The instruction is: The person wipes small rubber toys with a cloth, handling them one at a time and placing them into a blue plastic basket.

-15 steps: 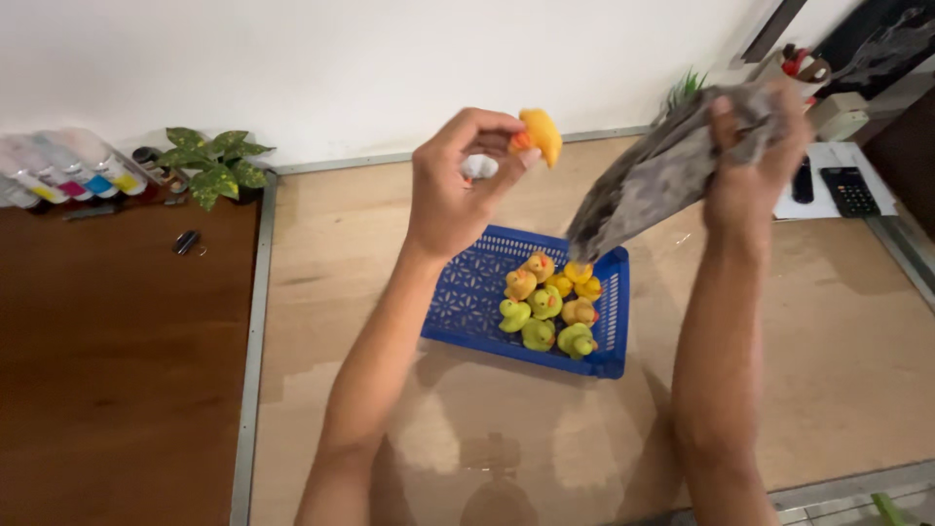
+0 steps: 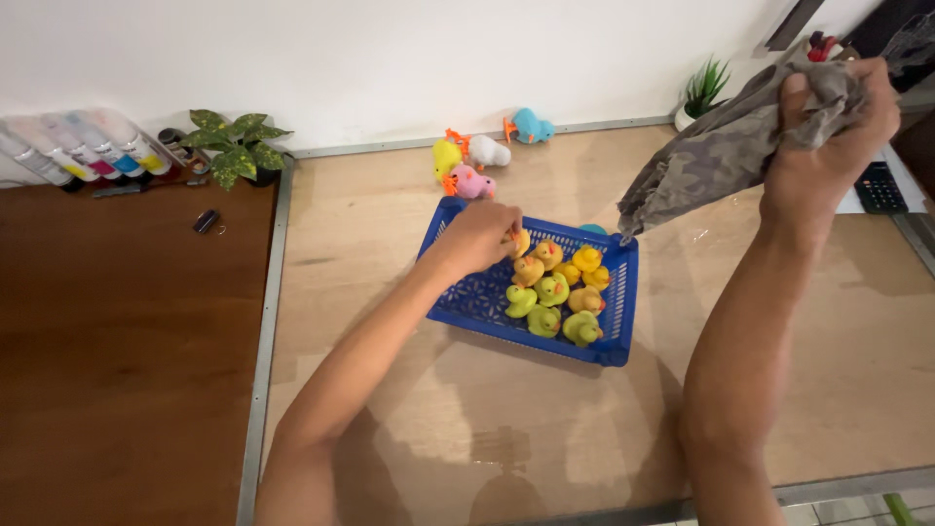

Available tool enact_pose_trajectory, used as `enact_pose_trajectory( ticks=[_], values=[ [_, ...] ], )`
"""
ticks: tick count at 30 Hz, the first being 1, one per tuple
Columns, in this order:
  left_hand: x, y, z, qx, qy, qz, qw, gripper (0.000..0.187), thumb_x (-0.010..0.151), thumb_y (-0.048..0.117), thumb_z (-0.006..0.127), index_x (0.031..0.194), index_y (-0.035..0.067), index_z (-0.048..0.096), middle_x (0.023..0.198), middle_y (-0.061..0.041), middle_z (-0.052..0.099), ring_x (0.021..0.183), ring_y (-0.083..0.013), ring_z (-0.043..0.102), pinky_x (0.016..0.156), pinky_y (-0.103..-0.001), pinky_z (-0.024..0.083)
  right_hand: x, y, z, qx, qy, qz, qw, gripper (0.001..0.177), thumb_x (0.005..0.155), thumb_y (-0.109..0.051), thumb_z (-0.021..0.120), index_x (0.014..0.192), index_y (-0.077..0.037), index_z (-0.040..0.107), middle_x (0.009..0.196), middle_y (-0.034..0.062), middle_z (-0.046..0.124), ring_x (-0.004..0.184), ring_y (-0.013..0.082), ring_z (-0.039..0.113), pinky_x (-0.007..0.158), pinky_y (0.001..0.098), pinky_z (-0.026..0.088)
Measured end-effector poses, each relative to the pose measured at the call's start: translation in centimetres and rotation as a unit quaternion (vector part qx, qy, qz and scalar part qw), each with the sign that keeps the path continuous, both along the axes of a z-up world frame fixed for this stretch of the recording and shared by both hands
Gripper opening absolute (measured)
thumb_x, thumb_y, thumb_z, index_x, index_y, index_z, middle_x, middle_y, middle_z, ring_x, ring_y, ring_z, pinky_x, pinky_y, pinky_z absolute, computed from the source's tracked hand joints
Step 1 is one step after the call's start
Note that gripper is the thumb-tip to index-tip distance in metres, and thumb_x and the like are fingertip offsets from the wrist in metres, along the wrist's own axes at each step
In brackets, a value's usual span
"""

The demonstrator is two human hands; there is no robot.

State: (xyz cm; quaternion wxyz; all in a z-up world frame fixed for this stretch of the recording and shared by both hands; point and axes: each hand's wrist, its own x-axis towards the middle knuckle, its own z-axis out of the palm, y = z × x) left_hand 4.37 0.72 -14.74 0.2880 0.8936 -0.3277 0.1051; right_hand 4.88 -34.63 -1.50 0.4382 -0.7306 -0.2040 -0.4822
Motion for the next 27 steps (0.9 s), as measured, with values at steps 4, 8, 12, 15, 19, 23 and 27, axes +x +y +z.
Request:
enact_pose_trajectory(
  ticks=[4, 8, 12, 15, 19, 23, 27],
  values=[
    [0.5, -0.2, -1.6, 0.002, 0.022, -0.005, 1.000, 0.021, 0.078, 0.014, 0.078, 0.090, 0.004, 0.065, 0.085, -0.015, 0.071, 0.087, -0.0354, 0.068, 0.076, -0.047, 0.053, -0.8, 1.3, 1.0, 0.020, 0.018, -0.038, 0.999, 0.029, 0.112, -0.011, 0.079, 0.110, 0.000, 0.052, 0.106, 0.0018, 0.046, 0.102, 0.0174, 0.047, 0.096, 0.0353, 0.041],
    [0.6, -0.3, -1.4, 0.014, 0.031, -0.005, 0.999, 0.019, 0.078, 0.014, 0.077, 0.091, 0.005, 0.066, 0.086, -0.015, 0.072, 0.088, -0.0355, 0.069, 0.076, -0.047, 0.054, 0.1, 0.7, 0.6, 0.060, 0.070, 0.015, 0.996, 0.028, 0.107, -0.020, 0.075, 0.103, -0.006, 0.051, 0.092, -0.0016, 0.048, 0.091, 0.0154, 0.045, 0.088, 0.0323, 0.038],
    [0.1, -0.2, -0.4, 0.005, 0.037, -0.011, 0.999, 0.020, 0.077, 0.015, 0.077, 0.091, 0.004, 0.068, 0.087, -0.016, 0.073, 0.086, -0.0356, 0.070, 0.076, -0.046, 0.055, 1.7, -0.4, -1.2, 0.006, 0.028, 0.026, 0.999, 0.028, 0.117, -0.019, 0.074, 0.104, -0.006, 0.053, 0.091, -0.0005, 0.046, 0.084, 0.0159, 0.043, 0.079, 0.0306, 0.035],
    [0.0, -0.2, 0.7, 0.017, 0.072, 0.001, 0.997, 0.019, 0.080, 0.017, 0.076, 0.091, 0.004, 0.068, 0.083, -0.015, 0.074, 0.084, -0.0326, 0.073, 0.077, -0.044, 0.056, 1.7, -0.1, -1.8, -0.043, -0.008, -0.041, 0.998, 0.027, 0.115, -0.014, 0.076, 0.102, -0.002, 0.056, 0.096, 0.0045, 0.049, 0.090, 0.0213, 0.046, 0.084, 0.0362, 0.038],
    [-0.1, -0.2, 1.3, 0.023, 0.046, 0.011, 0.999, 0.020, 0.083, 0.020, 0.077, 0.091, 0.004, 0.070, 0.085, -0.015, 0.074, 0.084, -0.0344, 0.072, 0.075, -0.046, 0.056, 2.1, 0.1, -1.7, -0.021, 0.019, -0.014, 1.000, 0.024, 0.110, -0.012, 0.074, 0.100, -0.001, 0.055, 0.094, 0.0027, 0.055, 0.085, 0.0162, 0.047, 0.083, 0.0311, 0.041],
    [0.0, -0.1, 2.0, 0.032, 0.051, 0.014, 0.998, 0.023, 0.084, 0.023, 0.077, 0.096, 0.004, 0.071, 0.088, -0.015, 0.075, 0.086, -0.0335, 0.072, 0.076, -0.045, 0.056, 2.5, 0.4, -1.8, 0.029, 0.054, 0.052, 0.997, 0.029, 0.112, -0.010, 0.076, 0.098, 0.000, 0.053, 0.089, 0.0012, 0.057, 0.080, 0.0112, 0.048, 0.076, 0.0270, 0.042],
    [-0.1, 0.1, 3.9, 0.035, 0.083, 0.037, 0.995, 0.027, 0.084, 0.025, 0.077, 0.100, 0.004, 0.070, 0.088, -0.014, 0.075, 0.086, -0.0301, 0.073, 0.074, -0.043, 0.056, 2.6, 0.9, -2.1, 0.030, 0.040, 0.057, 0.997, 0.026, 0.112, -0.006, 0.078, 0.102, 0.002, 0.056, 0.092, 0.0027, 0.057, 0.086, 0.0113, 0.051, 0.079, 0.0271, 0.044]
  ],
)
